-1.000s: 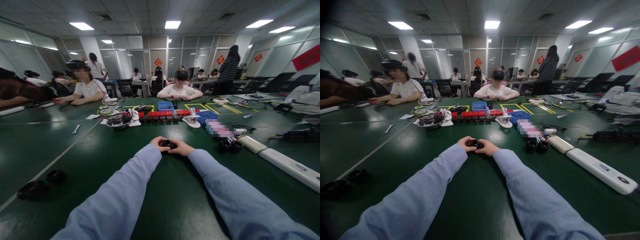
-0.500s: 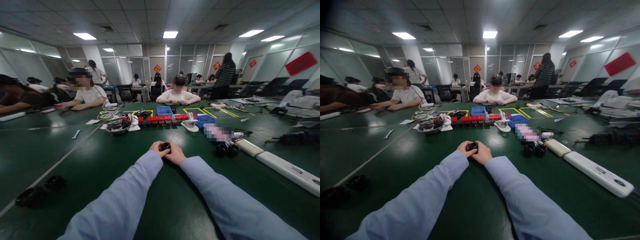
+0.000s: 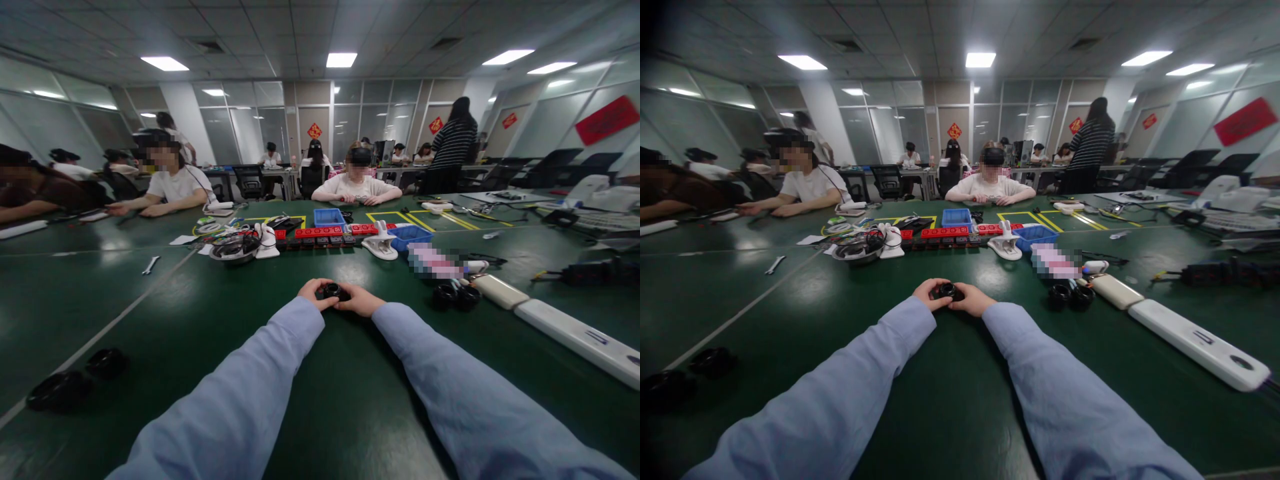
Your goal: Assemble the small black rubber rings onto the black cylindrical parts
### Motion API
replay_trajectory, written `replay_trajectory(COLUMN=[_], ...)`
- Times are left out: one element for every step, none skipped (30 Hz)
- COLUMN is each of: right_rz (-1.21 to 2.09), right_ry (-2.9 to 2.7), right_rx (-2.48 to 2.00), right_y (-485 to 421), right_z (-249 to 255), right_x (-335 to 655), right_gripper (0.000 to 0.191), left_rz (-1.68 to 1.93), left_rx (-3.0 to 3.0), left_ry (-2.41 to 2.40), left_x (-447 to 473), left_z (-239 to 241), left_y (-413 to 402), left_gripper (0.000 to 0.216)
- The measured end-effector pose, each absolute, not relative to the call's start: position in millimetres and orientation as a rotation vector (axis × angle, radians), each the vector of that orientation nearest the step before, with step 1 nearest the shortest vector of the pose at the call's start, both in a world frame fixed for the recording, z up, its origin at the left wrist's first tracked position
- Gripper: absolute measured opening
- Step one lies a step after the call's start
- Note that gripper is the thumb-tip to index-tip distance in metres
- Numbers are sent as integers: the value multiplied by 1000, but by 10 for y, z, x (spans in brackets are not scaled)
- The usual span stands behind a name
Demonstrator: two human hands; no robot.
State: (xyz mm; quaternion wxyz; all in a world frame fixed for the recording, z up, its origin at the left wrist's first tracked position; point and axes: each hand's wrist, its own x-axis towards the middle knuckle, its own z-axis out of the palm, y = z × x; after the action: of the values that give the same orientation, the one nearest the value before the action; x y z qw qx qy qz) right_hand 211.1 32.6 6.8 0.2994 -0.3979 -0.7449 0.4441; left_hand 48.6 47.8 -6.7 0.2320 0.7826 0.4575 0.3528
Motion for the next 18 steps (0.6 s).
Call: replay_trajectory(right_rz=[1175,1167,1155,1138,1122,1111,1104,1094,1073,1036,977,897,804,707,614,532,470,430], right_ry=[-1980,-1982,-1985,-1990,-1995,-1999,-2003,-2005,-2006,-2004,-1997,-1984,-1965,-1943,-1920,-1898,-1884,-1876], right_rx=[-1058,-1064,-1077,-1094,-1110,-1120,-1124,-1129,-1144,-1174,-1223,-1286,-1355,-1423,-1486,-1541,-1583,-1610], right_y=[325,325,325,325,326,328,329,331,333,334,332,328,321,309,294,276,257,239], right_z=[69,70,72,73,74,73,71,67,60,51,40,27,13,1,-9,-16,-20,-20], right_x=[2109,2109,2110,2112,2115,2118,2121,2123,2121,2115,2102,2083,2058,2027,1994,1961,1933,1913], right_gripper=[42,42,42,41,41,40,39,39,37,36,34,32,30,29,28,28,27,28], left_rz=[977,978,972,964,956,953,952,952,954,965,985,1010,1038,1064,1081,1088,1088,1086], left_rx=[2140,2132,2131,2135,2142,2150,2156,2159,2156,2145,2126,2103,2081,2063,2051,2047,2047,2046], left_ry=[1251,1248,1248,1248,1245,1238,1232,1232,1241,1268,1313,1370,1430,1485,1529,1555,1556,1539], left_x=[486,485,482,479,477,477,480,489,503,524,550,578,606,631,651,663,668,666], left_z=[-72,-76,-78,-77,-74,-68,-62,-55,-49,-44,-40,-39,-38,-38,-39,-40,-41,-44], left_y=[482,486,488,489,488,484,476,466,453,438,423,408,396,387,381,379,378,379], left_gripper=[47,48,48,47,46,45,44,43,42,41,40,39,39,39,39,39,38,38])
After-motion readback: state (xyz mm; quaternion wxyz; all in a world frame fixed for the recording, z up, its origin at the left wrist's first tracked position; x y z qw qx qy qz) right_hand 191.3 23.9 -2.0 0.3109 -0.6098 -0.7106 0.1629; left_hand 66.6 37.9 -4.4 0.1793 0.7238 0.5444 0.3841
